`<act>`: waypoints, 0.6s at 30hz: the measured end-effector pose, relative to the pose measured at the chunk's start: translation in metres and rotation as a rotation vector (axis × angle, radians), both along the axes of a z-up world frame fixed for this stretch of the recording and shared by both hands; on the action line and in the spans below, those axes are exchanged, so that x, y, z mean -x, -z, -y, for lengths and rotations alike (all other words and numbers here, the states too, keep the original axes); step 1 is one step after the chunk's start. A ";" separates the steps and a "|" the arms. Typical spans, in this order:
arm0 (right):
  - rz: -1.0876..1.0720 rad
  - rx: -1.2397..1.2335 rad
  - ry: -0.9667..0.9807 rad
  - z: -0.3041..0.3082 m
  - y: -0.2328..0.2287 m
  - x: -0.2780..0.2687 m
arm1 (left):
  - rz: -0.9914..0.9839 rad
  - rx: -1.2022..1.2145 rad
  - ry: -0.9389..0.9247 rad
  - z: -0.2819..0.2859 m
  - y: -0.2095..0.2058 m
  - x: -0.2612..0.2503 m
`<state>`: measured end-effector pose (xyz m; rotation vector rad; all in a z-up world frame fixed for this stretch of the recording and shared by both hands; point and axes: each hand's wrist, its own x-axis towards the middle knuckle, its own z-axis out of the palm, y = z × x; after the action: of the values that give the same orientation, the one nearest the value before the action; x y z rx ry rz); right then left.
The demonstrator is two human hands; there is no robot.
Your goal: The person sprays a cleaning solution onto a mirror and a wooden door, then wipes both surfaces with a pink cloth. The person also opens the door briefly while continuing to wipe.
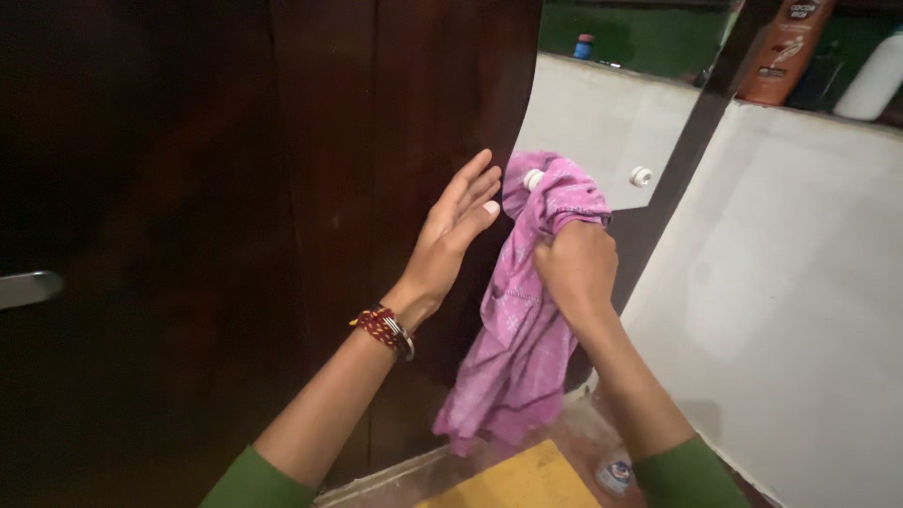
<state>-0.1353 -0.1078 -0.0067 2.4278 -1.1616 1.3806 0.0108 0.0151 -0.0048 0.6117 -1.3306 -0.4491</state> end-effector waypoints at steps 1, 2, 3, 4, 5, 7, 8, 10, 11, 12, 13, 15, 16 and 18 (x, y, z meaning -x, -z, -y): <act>0.003 0.009 -0.012 0.000 0.000 0.002 | -0.001 -0.003 -0.006 0.000 -0.001 0.001; 0.005 0.018 -0.024 0.000 0.000 0.004 | -0.001 -0.006 -0.012 -0.001 -0.003 0.002; 0.008 0.026 -0.036 -0.001 0.002 0.005 | 0.000 -0.010 -0.019 -0.002 -0.004 0.002; -0.015 0.006 -0.039 -0.002 0.003 0.006 | 0.001 -0.013 -0.026 -0.003 -0.005 0.002; -0.040 -0.013 -0.042 -0.003 0.004 0.009 | 0.007 -0.022 -0.042 -0.005 -0.005 0.003; -0.059 0.004 -0.088 -0.005 0.006 0.013 | 0.019 -0.039 -0.075 -0.007 -0.007 0.004; -0.052 0.039 -0.131 -0.006 0.007 0.014 | 0.022 -0.033 -0.074 -0.007 -0.007 0.004; -0.026 0.102 -0.191 -0.007 0.008 0.015 | 0.031 -0.020 -0.071 -0.006 -0.008 0.004; -0.006 0.125 -0.209 -0.008 0.010 0.014 | 0.033 -0.016 -0.071 -0.006 -0.007 0.004; 0.014 0.148 -0.227 -0.009 0.012 0.013 | 0.035 -0.013 -0.070 -0.005 -0.006 0.004; 0.034 0.178 -0.242 -0.009 0.014 0.011 | 0.036 -0.010 -0.068 -0.003 -0.005 0.005; 0.072 0.238 -0.273 -0.010 0.018 0.006 | 0.033 0.009 -0.066 0.000 -0.002 0.005; 0.049 0.195 -0.253 -0.009 0.019 0.002 | 0.031 0.020 -0.064 0.002 -0.001 0.005; 0.005 0.103 -0.220 -0.008 0.021 -0.006 | 0.037 0.044 -0.066 0.004 0.002 0.005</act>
<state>-0.1289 -0.1002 -0.0274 2.5409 -0.8211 1.4645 0.0055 0.0111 -0.0067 0.6278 -1.3482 -0.3554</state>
